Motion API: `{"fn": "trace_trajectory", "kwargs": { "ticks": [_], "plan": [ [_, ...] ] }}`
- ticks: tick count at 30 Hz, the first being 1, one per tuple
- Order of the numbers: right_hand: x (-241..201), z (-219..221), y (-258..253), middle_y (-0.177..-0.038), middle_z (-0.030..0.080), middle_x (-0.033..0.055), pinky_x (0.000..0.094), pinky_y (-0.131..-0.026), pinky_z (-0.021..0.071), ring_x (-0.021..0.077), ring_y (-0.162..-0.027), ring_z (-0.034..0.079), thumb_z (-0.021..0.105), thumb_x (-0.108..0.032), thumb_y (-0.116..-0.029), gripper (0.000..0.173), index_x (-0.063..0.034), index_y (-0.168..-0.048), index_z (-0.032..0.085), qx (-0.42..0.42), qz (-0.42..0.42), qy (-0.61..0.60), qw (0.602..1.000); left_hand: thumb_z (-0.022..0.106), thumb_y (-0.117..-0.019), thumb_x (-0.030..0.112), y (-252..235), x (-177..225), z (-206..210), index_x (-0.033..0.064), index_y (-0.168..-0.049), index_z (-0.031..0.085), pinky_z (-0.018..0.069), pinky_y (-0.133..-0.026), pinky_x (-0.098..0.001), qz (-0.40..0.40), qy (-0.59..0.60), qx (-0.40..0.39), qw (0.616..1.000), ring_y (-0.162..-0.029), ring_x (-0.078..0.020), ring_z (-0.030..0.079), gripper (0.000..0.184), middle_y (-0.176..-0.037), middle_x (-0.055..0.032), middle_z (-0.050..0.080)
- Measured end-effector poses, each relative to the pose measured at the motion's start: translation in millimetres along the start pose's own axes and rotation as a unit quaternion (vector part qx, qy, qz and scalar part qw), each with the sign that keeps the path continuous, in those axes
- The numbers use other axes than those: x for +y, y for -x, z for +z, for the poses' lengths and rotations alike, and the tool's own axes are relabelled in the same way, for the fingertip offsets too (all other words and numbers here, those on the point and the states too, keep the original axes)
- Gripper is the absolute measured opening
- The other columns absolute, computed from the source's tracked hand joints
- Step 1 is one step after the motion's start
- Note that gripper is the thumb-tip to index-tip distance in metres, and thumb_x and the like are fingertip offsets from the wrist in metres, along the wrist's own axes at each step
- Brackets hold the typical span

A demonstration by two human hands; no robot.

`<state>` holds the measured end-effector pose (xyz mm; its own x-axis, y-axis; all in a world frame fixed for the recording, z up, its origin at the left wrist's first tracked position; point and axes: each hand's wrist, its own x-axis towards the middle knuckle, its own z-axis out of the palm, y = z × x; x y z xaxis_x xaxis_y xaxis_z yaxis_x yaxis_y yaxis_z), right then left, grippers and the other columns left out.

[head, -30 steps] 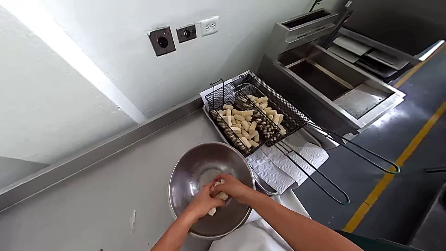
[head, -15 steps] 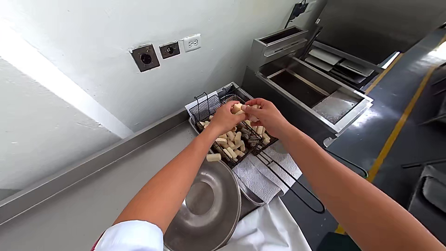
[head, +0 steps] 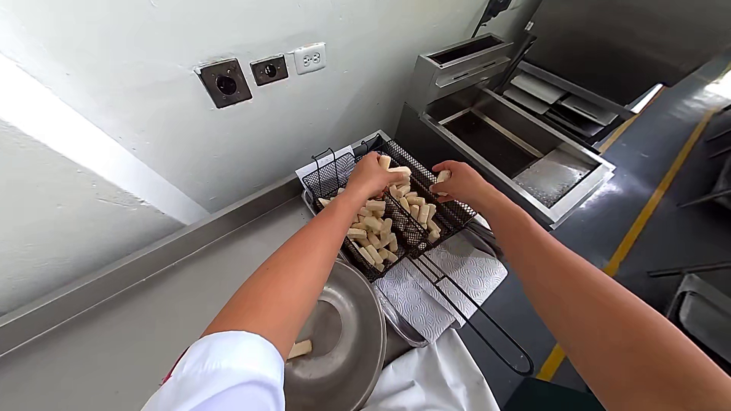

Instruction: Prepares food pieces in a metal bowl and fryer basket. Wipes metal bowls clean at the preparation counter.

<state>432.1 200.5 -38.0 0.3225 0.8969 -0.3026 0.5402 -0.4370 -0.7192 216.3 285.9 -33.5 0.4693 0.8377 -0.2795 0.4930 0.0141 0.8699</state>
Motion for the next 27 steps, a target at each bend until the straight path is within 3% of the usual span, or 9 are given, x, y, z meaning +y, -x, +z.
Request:
{"fn": "trace_trajectory", "kwargs": {
  "ticks": [4, 7, 10, 13, 16, 19, 21, 24, 27],
  "plan": [
    [0.5, -1.8, -5.7, -0.128, 0.059, 0.0277, 0.0506, -0.079, 0.0613, 0.0363, -0.095, 0.07, 0.076, -0.012, -0.0912, 0.061, -0.004, -0.145, 0.049, 0.012, -0.001, 0.013, 1.0, 0.075, -0.0889, 0.055, -13.5, 16.6, -10.6, 0.0002, -0.142, 0.047, 0.057, -0.078, -0.0482, -0.004, -0.001, 0.03, 1.0, -0.086, -0.0297, 0.066, 0.082, -0.113, -0.0226, 0.063],
    [-2.7, -6.9, -6.3, -0.14, 0.053, 0.0292, 0.0629, -0.094, 0.0527, 0.0436, -0.118, 0.062, 0.075, -0.036, -0.0932, 0.075, -0.0037, -0.152, 0.043, 0.059, -0.006, 0.099, 0.993, 0.057, -0.0936, 0.07, -14.4, 26.6, -17.4, -0.0001, -0.142, 0.049, 0.057, -0.082, -0.0491, -0.037, -0.001, 0.017, 0.999, -0.094, -0.0313, 0.067, 0.086, -0.118, -0.0237, 0.063],
    [-17.5, -7.5, 3.9, -0.145, 0.051, 0.0274, 0.0669, -0.106, 0.04, 0.045, -0.134, 0.051, 0.068, -0.044, -0.0972, 0.069, -0.0026, -0.149, 0.048, 0.077, -0.03, 0.157, 0.984, 0.053, -0.1055, 0.043, -16.6, 24.6, -23.4, -0.0007, -0.137, 0.052, 0.0567, -0.077, -0.0443, -0.032, 0.013, 0.027, 0.999, -0.086, -0.0268, 0.065, 0.054, -0.111, -0.0208, 0.062],
    [-35.2, 4.0, 14.3, -0.14, 0.058, 0.0218, 0.0593, -0.101, 0.0479, 0.037, -0.123, 0.061, 0.065, -0.042, -0.1003, 0.057, -0.0035, -0.142, 0.054, 0.055, -0.074, 0.104, 0.99, 0.049, -0.1094, 0.027, -13.6, 23.1, -26.4, -0.0023, -0.138, 0.05, 0.0586, -0.074, -0.0343, -0.022, 0.105, 0.032, 0.994, -0.08, -0.0194, 0.067, 0.041, -0.107, -0.0175, 0.062],
    [-53.9, 18.8, 19.3, -0.14, 0.058, 0.0189, 0.0529, -0.095, 0.0538, 0.0314, -0.115, 0.066, 0.063, -0.042, -0.1012, 0.058, -0.0045, -0.144, 0.05, 0.042, -0.103, 0.049, 0.993, 0.05, -0.1091, 0.027, -11.0, 33.2, -22.5, -0.0036, -0.143, 0.044, 0.0613, -0.081, -0.0379, -0.008, 0.184, 0.004, 0.983, -0.096, -0.0263, 0.07, 0.046, -0.125, -0.0231, 0.06],
    [-69.7, 26.0, 27.8, -0.14, 0.058, 0.0201, 0.0559, -0.102, 0.0491, 0.0337, -0.123, 0.062, 0.064, -0.034, -0.1011, 0.053, -0.0055, -0.144, 0.052, 0.063, -0.12, 0.071, 0.988, 0.052, -0.1052, 0.022, 0.5, 33.1, -29.6, -0.0026, -0.149, 0.039, 0.0564, -0.095, -0.0473, 0.017, 0.069, -0.022, 0.997, -0.118, -0.0325, 0.065, 0.052, -0.138, -0.0251, 0.056],
    [-72.2, 29.3, 33.4, -0.139, 0.059, 0.0188, 0.0541, -0.102, 0.0499, 0.032, -0.123, 0.062, 0.064, -0.03, -0.1012, 0.047, -0.006, -0.141, 0.055, 0.066, -0.145, 0.087, 0.984, 0.051, -0.1035, 0.02, 16.7, 14.2, -48.2, -0.0003, -0.15, 0.044, 0.0546, -0.095, -0.0537, 0.047, -0.064, -0.001, 0.997, -0.112, -0.0349, 0.067, 0.052, -0.128, -0.0245, 0.063],
    [-76.4, 40.5, 43.0, -0.131, 0.065, 0.0155, 0.0495, -0.101, 0.0519, 0.0272, -0.118, 0.065, 0.063, -0.025, -0.1021, 0.036, -0.0051, -0.133, 0.061, 0.027, -0.188, 0.099, 0.977, 0.052, -0.103, 0.017, 69.6, -46.1, -86.4, 0.003, -0.133, 0.062, 0.0569, -0.087, -0.0543, 0.069, -0.154, 0.0, 0.986, -0.095, -0.0312, 0.071, 0.035, -0.108, -0.0187, 0.072],
    [-88.0, 72.9, 38.5, -0.122, 0.068, 0.0187, 0.0566, -0.098, 0.0527, 0.0328, -0.113, 0.067, 0.064, -0.018, -0.1006, 0.031, -0.0023, -0.127, 0.064, -0.033, -0.235, 0.14, 0.961, 0.064, -0.0979, 0.013, 154.0, -126.2, -107.1, 0.0024, -0.121, 0.069, 0.0564, -0.084, -0.0557, 0.017, -0.212, -0.045, 0.976, -0.089, -0.0305, 0.07, 0.026, -0.098, -0.0165, 0.071]
  ]
}}
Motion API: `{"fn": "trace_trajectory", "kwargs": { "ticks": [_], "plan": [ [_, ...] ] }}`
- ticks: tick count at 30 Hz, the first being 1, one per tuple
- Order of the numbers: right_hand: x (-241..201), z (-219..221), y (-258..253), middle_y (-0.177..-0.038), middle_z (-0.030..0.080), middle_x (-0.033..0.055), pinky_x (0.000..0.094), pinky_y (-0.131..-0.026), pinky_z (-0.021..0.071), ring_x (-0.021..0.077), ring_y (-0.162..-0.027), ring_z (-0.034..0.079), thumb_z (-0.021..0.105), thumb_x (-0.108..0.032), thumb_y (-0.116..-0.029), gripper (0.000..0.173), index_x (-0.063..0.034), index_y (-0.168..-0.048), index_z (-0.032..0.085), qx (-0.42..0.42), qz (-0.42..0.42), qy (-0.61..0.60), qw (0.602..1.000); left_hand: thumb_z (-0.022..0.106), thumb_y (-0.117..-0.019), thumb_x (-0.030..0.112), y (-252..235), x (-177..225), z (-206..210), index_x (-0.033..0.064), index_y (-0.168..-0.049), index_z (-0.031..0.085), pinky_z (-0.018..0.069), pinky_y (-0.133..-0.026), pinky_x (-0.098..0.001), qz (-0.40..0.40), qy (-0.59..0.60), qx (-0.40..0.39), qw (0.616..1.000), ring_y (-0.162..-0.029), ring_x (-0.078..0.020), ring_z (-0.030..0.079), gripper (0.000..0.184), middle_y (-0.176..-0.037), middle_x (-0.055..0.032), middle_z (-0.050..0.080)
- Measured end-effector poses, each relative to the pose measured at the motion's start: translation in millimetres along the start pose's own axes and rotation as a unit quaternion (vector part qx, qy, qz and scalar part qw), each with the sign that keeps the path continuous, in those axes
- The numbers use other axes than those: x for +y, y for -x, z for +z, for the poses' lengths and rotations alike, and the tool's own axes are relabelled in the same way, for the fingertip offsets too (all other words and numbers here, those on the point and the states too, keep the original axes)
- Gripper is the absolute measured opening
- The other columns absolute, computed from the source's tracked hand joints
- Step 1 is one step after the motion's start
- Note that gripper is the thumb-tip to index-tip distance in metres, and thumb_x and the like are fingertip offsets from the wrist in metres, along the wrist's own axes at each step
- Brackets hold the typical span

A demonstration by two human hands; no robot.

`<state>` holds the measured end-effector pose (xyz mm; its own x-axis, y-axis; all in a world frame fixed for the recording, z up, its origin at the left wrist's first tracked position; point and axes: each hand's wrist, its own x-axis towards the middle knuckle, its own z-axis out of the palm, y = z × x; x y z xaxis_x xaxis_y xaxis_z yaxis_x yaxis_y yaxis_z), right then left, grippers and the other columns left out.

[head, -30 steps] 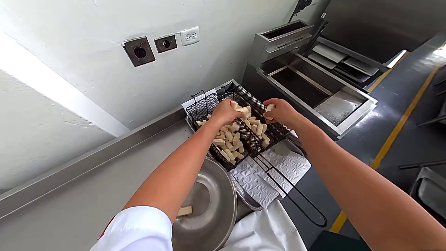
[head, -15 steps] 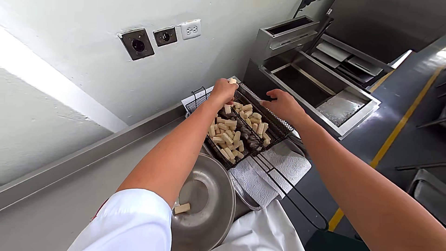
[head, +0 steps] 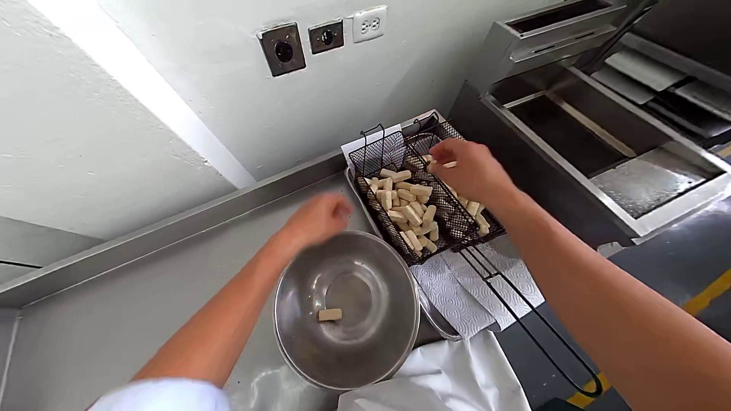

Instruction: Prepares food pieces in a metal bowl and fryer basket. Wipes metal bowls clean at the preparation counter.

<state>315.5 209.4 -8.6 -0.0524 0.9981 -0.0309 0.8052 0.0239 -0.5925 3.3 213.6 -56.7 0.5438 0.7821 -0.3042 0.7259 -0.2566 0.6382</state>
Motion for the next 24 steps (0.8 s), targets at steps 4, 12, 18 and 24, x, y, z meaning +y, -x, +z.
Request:
{"fn": "trace_trajectory", "kwargs": {
  "ticks": [4, 12, 18, 24],
  "plan": [
    [5.5, 69.4, -65.6, -0.129, 0.063, 0.0244, 0.0642, -0.1, 0.0479, 0.0436, -0.123, 0.06, 0.064, -0.002, -0.0936, 0.036, -0.0005, -0.13, 0.064, -0.104, -0.075, 0.169, 0.977, 0.076, -0.0908, 0.026, 88.0, -49.6, 89.1, 0.0083, -0.148, 0.053, 0.0439, -0.106, -0.0639, -0.134, -0.086, -0.193, 0.968, -0.128, -0.0418, 0.057, 0.064, -0.137, -0.0231, 0.06],
    [39.0, 134.8, -116.7, -0.121, 0.065, 0.0281, 0.0691, -0.086, 0.0504, 0.0505, -0.114, 0.062, 0.07, 0.0, -0.0882, 0.029, -0.0009, -0.118, 0.07, -0.182, -0.041, 0.353, 0.917, 0.057, -0.0964, 0.002, 130.0, -45.4, 180.7, 0.0108, -0.151, 0.045, 0.046, -0.105, -0.0595, -0.249, -0.112, -0.154, 0.949, -0.132, -0.0442, 0.053, 0.057, -0.144, -0.0256, 0.053],
    [18.4, 22.5, -97.4, -0.129, 0.06, 0.0312, 0.0756, -0.09, 0.0458, 0.0546, -0.118, 0.058, 0.059, -0.008, -0.0985, 0.034, -0.0009, -0.131, 0.063, 0.033, -0.018, 0.199, 0.979, 0.064, -0.0939, 0.014, 118.3, -40.9, 182.5, 0.0075, -0.157, 0.035, 0.0482, -0.099, -0.0646, -0.25, -0.074, -0.158, 0.952, -0.127, -0.048, 0.055, 0.07, -0.143, -0.0275, 0.052],
    [63.2, -54.3, -2.3, -0.128, 0.066, 0.022, 0.0563, -0.102, 0.0495, 0.0345, -0.117, 0.065, 0.064, -0.016, -0.1009, 0.034, -0.0016, -0.131, 0.063, 0.056, 0.073, -0.001, 0.996, 0.06, -0.098, 0.014, 91.6, -18.5, 112.0, 0.0045, -0.148, 0.048, 0.0581, -0.086, -0.0444, -0.154, 0.285, -0.007, 0.946, -0.091, -0.0256, 0.07, 0.052, -0.108, -0.0171, 0.07]
  ]
}}
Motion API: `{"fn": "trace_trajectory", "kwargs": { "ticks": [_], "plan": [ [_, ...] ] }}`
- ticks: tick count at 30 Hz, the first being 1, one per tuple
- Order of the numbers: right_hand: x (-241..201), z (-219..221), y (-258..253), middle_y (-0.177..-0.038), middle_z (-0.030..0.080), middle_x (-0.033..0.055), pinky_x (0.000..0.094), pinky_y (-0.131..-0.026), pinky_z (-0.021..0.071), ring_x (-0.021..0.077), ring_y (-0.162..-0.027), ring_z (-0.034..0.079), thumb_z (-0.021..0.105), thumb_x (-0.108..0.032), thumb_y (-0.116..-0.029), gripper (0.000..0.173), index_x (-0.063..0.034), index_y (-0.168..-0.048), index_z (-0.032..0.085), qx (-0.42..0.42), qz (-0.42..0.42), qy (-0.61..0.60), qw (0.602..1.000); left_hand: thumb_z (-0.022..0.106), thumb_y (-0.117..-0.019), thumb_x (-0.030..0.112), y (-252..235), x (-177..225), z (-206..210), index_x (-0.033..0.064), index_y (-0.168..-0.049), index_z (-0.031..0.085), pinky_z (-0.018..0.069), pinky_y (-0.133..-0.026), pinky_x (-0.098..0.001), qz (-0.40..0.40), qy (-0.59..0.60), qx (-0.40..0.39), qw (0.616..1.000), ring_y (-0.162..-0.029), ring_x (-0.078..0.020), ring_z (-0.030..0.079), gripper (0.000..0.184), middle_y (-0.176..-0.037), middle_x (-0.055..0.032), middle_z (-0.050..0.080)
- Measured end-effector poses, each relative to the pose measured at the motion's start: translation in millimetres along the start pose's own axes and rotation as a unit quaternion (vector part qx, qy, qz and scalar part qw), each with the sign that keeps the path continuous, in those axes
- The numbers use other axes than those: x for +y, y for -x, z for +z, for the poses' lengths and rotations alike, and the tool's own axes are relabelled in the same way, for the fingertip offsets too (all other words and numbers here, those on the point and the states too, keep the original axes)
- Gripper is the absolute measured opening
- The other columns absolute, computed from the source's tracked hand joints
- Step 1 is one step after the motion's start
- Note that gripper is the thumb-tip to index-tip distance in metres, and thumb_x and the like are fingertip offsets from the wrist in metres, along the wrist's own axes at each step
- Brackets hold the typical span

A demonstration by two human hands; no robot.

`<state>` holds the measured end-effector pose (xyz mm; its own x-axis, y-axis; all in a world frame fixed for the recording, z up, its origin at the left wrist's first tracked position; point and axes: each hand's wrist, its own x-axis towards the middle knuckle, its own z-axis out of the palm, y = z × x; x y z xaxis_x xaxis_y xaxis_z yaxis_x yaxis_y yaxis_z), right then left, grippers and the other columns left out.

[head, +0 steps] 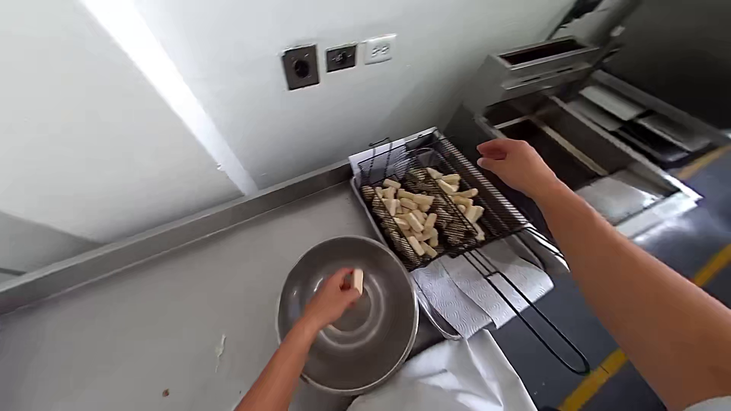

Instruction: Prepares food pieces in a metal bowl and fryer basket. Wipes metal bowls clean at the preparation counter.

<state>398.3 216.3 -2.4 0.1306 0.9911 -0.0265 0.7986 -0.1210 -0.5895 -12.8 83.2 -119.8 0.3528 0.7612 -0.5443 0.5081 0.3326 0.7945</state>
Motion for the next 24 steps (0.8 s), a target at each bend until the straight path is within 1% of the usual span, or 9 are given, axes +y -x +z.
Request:
{"fn": "trace_trajectory", "kwargs": {
  "ticks": [3, 5, 7, 10, 14, 17, 19, 22, 24],
  "plan": [
    [10.7, -32.2, 82.2, -0.117, 0.069, 0.0181, 0.0453, -0.092, 0.0586, 0.0248, -0.1, 0.071, 0.062, -0.012, -0.1013, 0.028, 0.002, -0.126, 0.063, 0.052, -0.017, -0.114, 0.992, 0.052, -0.1027, 0.004, -16.1, 82.6, -12.5, 0.0028, -0.15, 0.044, 0.0591, -0.082, -0.0407, 0.135, 0.14, 0.037, 0.98, -0.086, -0.0216, 0.069, 0.048, -0.108, -0.0165, 0.068],
    [19.8, -45.0, 134.9, -0.113, 0.071, 0.0176, 0.044, -0.089, 0.0602, 0.0238, -0.097, 0.072, 0.062, -0.008, -0.1006, 0.027, 0.0033, -0.124, 0.064, 0.077, -0.014, -0.146, 0.986, 0.048, -0.1047, 0.008, -37.7, 136.5, -17.6, 0.0025, -0.151, 0.041, 0.0594, -0.08, -0.0401, 0.2, 0.172, 0.06, 0.963, -0.089, -0.0213, 0.069, 0.048, -0.113, -0.0164, 0.066],
    [33.7, -50.9, 180.2, -0.111, 0.072, 0.0156, 0.0427, -0.089, 0.0605, 0.0226, -0.097, 0.072, 0.061, -0.007, -0.101, 0.025, 0.0023, -0.124, 0.064, 0.099, -0.009, -0.155, 0.983, 0.045, -0.109, 0.021, -61.1, 171.5, -18.9, 0.0029, -0.152, 0.039, 0.0592, -0.082, -0.0439, 0.213, 0.171, 0.075, 0.959, -0.097, -0.0257, 0.069, 0.047, -0.121, -0.0186, 0.065],
    [57.4, -53.2, 238.9, -0.108, 0.074, 0.0106, 0.0411, -0.088, 0.0607, 0.0189, -0.097, 0.073, 0.064, -0.008, -0.0993, 0.022, -0.0029, -0.12, 0.068, 0.14, 0.02, -0.112, 0.984, 0.042, -0.1109, 0.036, -73.1, 171.0, -7.1, 0.0018, -0.152, 0.038, 0.058, -0.087, -0.0499, 0.182, 0.142, 0.08, 0.97, -0.106, -0.0312, 0.069, 0.054, -0.129, -0.0209, 0.063],
    [100.9, -61.5, 275.8, -0.12, 0.07, 0.0148, 0.0547, -0.097, 0.0546, 0.0286, -0.111, 0.068, 0.068, -0.016, -0.0994, 0.025, -0.0044, -0.121, 0.069, 0.206, 0.105, -0.048, 0.972, 0.04, -0.1111, 0.025, -23.8, 117.1, 43.5, -0.0003, -0.138, 0.053, 0.0611, -0.081, -0.0424, 0.141, 0.156, -0.029, 0.977, -0.097, -0.0258, 0.072, 0.039, -0.112, -0.0149, 0.071],
    [133.9, -65.8, 264.5, -0.125, 0.067, 0.0174, 0.0532, -0.095, 0.0551, 0.0304, -0.112, 0.067, 0.062, -0.025, -0.1039, 0.039, -0.0026, -0.136, 0.06, 0.092, 0.179, -0.142, 0.969, 0.034, -0.1103, 0.024, 15.7, 89.9, 105.3, -0.005, -0.138, 0.052, 0.0597, -0.089, -0.0438, 0.058, 0.227, -0.114, 0.965, -0.106, -0.0271, 0.071, 0.044, -0.12, -0.0171, 0.07],
    [140.4, -65.1, 246.5, -0.122, 0.069, 0.014, 0.046, -0.087, 0.061, 0.0272, -0.105, 0.071, 0.052, -0.028, -0.1081, 0.043, -0.0049, -0.144, 0.051, -0.051, 0.216, -0.299, 0.928, 0.031, -0.1096, 0.027, 27.3, 92.9, 150.0, -0.0049, -0.147, 0.041, 0.056, -0.098, -0.0475, 0.033, 0.287, -0.147, 0.946, -0.117, -0.0294, 0.067, 0.05, -0.132, -0.019, 0.064],
    [153.6, -64.9, 217.7, -0.112, 0.073, 0.0102, 0.0294, -0.064, 0.0616, 0.0185, -0.083, 0.074, 0.035, -0.032, -0.108, 0.047, -0.0111, -0.15, 0.042, -0.224, 0.194, -0.434, 0.851, 0.027, -0.1101, 0.026, 29.2, 122.2, 202.8, -0.0035, -0.151, 0.031, 0.0572, -0.096, -0.0485, 0.031, 0.402, -0.128, 0.906, -0.116, -0.0312, 0.067, 0.051, -0.132, -0.0196, 0.064],
    [160.8, -58.3, 206.8, -0.095, 0.07, 0.0045, 0.0205, -0.051, 0.0532, 0.0089, -0.062, 0.064, 0.036, -0.032, -0.1066, 0.046, -0.0122, -0.148, 0.045, -0.258, 0.19, -0.477, 0.819, 0.025, -0.1115, 0.022, 33.0, 142.4, 228.9, -0.0018, -0.152, 0.027, 0.0597, -0.09, -0.0489, 0.006, 0.474, -0.063, 0.878, -0.105, -0.0323, 0.071, 0.047, -0.121, -0.0203, 0.067]
  ]
}}
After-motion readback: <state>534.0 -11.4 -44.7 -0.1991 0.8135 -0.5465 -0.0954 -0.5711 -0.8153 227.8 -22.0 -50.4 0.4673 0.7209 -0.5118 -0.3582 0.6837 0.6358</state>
